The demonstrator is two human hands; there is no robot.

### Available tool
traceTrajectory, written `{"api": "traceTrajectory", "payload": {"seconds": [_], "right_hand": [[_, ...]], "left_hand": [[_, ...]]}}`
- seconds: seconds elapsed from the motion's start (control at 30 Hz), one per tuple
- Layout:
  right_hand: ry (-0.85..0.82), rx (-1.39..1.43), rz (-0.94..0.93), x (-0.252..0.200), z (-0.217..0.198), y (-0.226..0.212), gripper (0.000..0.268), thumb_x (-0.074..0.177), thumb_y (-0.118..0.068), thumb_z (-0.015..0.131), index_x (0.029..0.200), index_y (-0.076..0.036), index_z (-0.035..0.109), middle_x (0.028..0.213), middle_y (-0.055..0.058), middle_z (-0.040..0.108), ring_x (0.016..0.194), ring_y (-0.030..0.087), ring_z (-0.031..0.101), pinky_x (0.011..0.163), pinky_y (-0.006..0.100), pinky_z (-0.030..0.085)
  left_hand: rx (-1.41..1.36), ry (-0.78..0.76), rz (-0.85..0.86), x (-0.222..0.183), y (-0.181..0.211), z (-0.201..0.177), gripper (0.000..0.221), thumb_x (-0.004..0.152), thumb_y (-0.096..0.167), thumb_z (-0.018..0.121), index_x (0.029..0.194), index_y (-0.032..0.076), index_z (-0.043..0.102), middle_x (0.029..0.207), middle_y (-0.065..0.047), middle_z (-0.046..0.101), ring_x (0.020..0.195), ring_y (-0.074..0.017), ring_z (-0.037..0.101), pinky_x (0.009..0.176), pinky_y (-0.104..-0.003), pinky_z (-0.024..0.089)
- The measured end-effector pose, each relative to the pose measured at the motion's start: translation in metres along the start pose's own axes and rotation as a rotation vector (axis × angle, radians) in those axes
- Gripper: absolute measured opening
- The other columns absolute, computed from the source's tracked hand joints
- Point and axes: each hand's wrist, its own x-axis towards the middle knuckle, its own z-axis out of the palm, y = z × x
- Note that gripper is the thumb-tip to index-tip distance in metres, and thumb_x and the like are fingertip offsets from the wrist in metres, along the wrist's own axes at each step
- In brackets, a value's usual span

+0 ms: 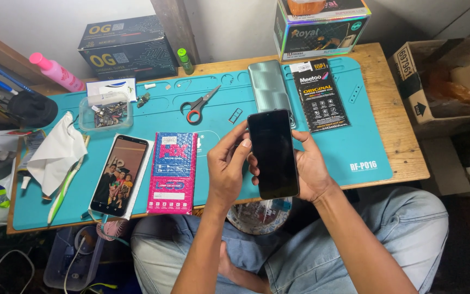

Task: Installing the back cover on a mobile phone and handling internal components on a repair bench.

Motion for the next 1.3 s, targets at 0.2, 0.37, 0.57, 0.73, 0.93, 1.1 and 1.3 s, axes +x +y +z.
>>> {"api": "traceTrajectory", "payload": {"seconds": [0.2,0.37,0.57,0.73,0.93,1.1,1.3], "right_hand": [[0.006,-0.006,-0.007,0.000,-0.004,0.002,0.063,0.101,-0.054,0.054,0.120,0.002,0.078,0.117,0.032,0.077,0.104,0.048,0.076,0.094,0.058,0.063],[-0.005,-0.028,0.056,0.001,-0.011,-0.001,0.067,0.098,-0.059,0.054,0.116,0.002,0.079,0.109,0.037,0.077,0.094,0.057,0.076,0.091,0.068,0.063],[0.025,-0.040,0.096,0.002,-0.014,-0.001,0.065,0.096,-0.057,0.057,0.115,0.002,0.078,0.107,0.038,0.077,0.094,0.061,0.075,0.091,0.075,0.059],[0.170,-0.101,0.034,-0.010,-0.005,0.000,0.064,0.102,-0.053,0.053,0.129,0.001,0.073,0.121,0.035,0.073,0.111,0.057,0.071,0.103,0.073,0.054],[0.264,-0.230,-0.035,-0.026,0.033,0.003,0.063,0.105,-0.040,0.042,0.142,0.005,0.066,0.127,0.037,0.068,0.117,0.056,0.065,0.109,0.074,0.049],[0.216,-0.408,-0.075,-0.019,0.005,0.015,0.061,0.104,-0.030,0.042,0.153,0.003,0.058,0.130,0.037,0.069,0.118,0.050,0.067,0.109,0.071,0.052],[0.119,-0.521,-0.140,-0.014,-0.019,0.024,0.064,0.103,-0.027,0.044,0.163,-0.004,0.048,0.137,0.035,0.070,0.122,0.047,0.067,0.111,0.067,0.051]], "left_hand": [[-0.016,-0.001,0.014,-0.001,-0.004,0.000,0.039,0.107,0.010,0.058,0.142,-0.003,0.067,0.093,-0.021,0.077,0.054,-0.0228,0.071,0.034,-0.037,0.064],[-0.064,-0.018,0.026,0.001,0.006,-0.003,0.037,0.107,0.009,0.057,0.140,-0.004,0.069,0.078,-0.018,0.074,0.050,-0.0236,0.071,0.039,-0.037,0.067],[0.105,0.015,0.073,0.000,-0.001,-0.008,0.034,0.107,0.014,0.063,0.136,0.001,0.076,0.092,-0.014,0.077,0.083,-0.0124,0.066,0.073,-0.036,0.063],[0.195,0.016,0.128,-0.001,0.014,-0.002,0.058,0.101,0.016,0.071,0.156,0.000,0.057,0.119,-0.021,0.077,0.092,-0.0240,0.073,0.081,-0.043,0.063],[0.220,-0.034,0.114,0.003,0.013,-0.003,0.066,0.099,0.030,0.076,0.156,0.003,0.058,0.136,-0.019,0.074,0.109,-0.0236,0.072,0.094,-0.043,0.061],[0.178,-0.055,0.099,0.002,-0.007,-0.015,0.066,0.097,0.030,0.077,0.155,0.003,0.060,0.133,-0.018,0.076,0.109,-0.0234,0.073,0.095,-0.043,0.062],[0.136,-0.072,0.069,0.000,-0.006,-0.018,0.063,0.097,0.031,0.077,0.153,0.004,0.062,0.132,-0.016,0.077,0.110,-0.0244,0.074,0.094,-0.043,0.061]]}}
